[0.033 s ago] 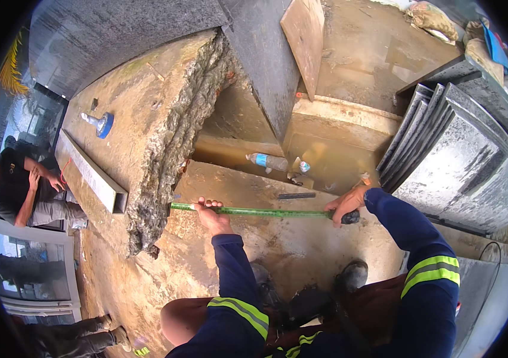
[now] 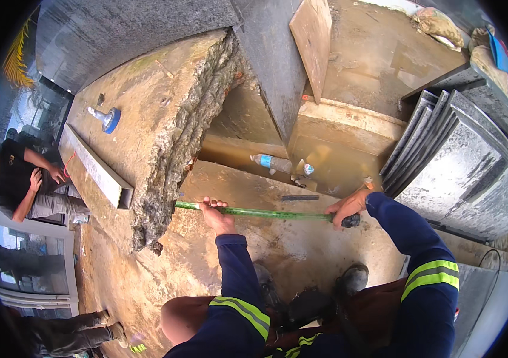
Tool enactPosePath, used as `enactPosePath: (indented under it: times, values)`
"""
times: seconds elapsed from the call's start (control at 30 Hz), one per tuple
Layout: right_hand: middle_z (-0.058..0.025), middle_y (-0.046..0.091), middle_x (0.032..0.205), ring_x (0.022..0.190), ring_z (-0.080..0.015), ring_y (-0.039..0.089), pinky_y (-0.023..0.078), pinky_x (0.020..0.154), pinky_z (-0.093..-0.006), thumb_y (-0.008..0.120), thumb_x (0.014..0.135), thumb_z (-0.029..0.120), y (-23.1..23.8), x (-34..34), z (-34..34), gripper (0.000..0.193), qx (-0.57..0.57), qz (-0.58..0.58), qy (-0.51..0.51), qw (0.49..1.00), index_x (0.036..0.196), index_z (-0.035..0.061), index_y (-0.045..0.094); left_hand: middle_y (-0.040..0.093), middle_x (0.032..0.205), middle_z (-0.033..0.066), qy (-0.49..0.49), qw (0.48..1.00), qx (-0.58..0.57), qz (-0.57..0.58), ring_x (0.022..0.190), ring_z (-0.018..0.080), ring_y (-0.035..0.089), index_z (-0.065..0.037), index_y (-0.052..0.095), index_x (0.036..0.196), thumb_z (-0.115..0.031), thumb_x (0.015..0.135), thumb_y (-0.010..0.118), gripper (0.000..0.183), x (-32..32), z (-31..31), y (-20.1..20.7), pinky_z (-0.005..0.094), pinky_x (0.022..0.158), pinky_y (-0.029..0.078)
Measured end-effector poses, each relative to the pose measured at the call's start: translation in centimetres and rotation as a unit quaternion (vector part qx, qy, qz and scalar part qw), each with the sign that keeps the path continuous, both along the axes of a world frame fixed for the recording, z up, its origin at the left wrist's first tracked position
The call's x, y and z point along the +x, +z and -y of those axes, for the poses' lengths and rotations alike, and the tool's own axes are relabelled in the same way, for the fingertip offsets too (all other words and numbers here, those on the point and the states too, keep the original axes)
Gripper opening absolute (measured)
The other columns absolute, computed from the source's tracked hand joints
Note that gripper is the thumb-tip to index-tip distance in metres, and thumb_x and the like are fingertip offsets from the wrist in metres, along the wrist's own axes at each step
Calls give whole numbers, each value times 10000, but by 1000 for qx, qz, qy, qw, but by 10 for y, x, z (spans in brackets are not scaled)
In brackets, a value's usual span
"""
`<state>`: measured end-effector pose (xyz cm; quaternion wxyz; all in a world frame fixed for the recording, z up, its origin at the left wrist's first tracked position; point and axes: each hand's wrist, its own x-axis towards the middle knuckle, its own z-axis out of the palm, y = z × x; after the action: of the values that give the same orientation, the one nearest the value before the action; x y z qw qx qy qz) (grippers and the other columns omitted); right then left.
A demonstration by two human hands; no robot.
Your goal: The person measures a large dark stone tile using a tape measure and marks it with a white marker. They also measure a concrete ledge and mark the tile for cutting.
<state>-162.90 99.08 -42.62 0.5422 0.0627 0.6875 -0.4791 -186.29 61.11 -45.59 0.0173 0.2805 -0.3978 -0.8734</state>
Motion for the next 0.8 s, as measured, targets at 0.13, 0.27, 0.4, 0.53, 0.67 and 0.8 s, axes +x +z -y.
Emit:
enactPosePath:
  times: [0.13, 0.27, 0.4, 0.53, 0.67, 0.8]
  values:
    - [-37, 601, 1290, 1157, -159, 569, 514, 905, -344, 769, 850, 487, -8, -20, 4, 816, -42, 21, 45, 998, 1555, 204, 470, 465, 704, -34, 23, 999, -2, -22, 607, 131, 475, -168, 579, 965, -573, 1124, 448, 454, 16, -9, -1, 310, 567, 461]
    - [-16, 593, 1171, 1047, -126, 575, 522, 810, -334, 760, 864, 491, -2, -23, 5, 748, -34, -24, 19, 999, 1504, 201, 502, 472, 715, -13, 14, 1000, 11, -3, 629, 148, 491, -141, 582, 955, -587, 1121, 439, 497, 29, -20, 1, 320, 579, 468]
    - [-31, 584, 1235, 1030, -134, 591, 564, 798, -335, 765, 863, 486, 12, -17, 7, 796, -34, 15, 0, 999, 1540, 177, 480, 470, 716, 2, -11, 999, 43, 6, 657, 172, 504, -114, 597, 947, -623, 1116, 408, 568, 45, -36, -2, 344, 604, 480]
    - [-28, 596, 1157, 985, -132, 593, 582, 740, -330, 761, 876, 461, 25, -14, 9, 757, -48, 20, -38, 998, 1513, 151, 494, 514, 724, 22, -57, 992, 109, 33, 694, 217, 542, -87, 614, 951, -640, 1111, 394, 616, 66, -73, -10, 375, 647, 494]
    - [-23, 596, 1068, 951, -112, 590, 575, 691, -319, 740, 909, 418, 28, -9, 10, 635, -26, -7, -69, 997, 1451, 149, 545, 633, 860, 32, -173, 964, 178, 90, 835, 231, 627, -109, 651, 1023, -546, 1125, 407, 511, 102, -126, -17, 407, 774, 527]
    - [-17, 629, 1062, 934, -99, 608, 549, 713, -283, 741, 920, 340, 31, -5, 10, 553, -48, -91, -116, 988, 1402, 113, 593, 696, 1005, 42, -314, 923, 178, 136, 942, 225, 672, -149, 676, 1147, -508, 1108, 469, 416, 147, -172, -13, 429, 902, 515]
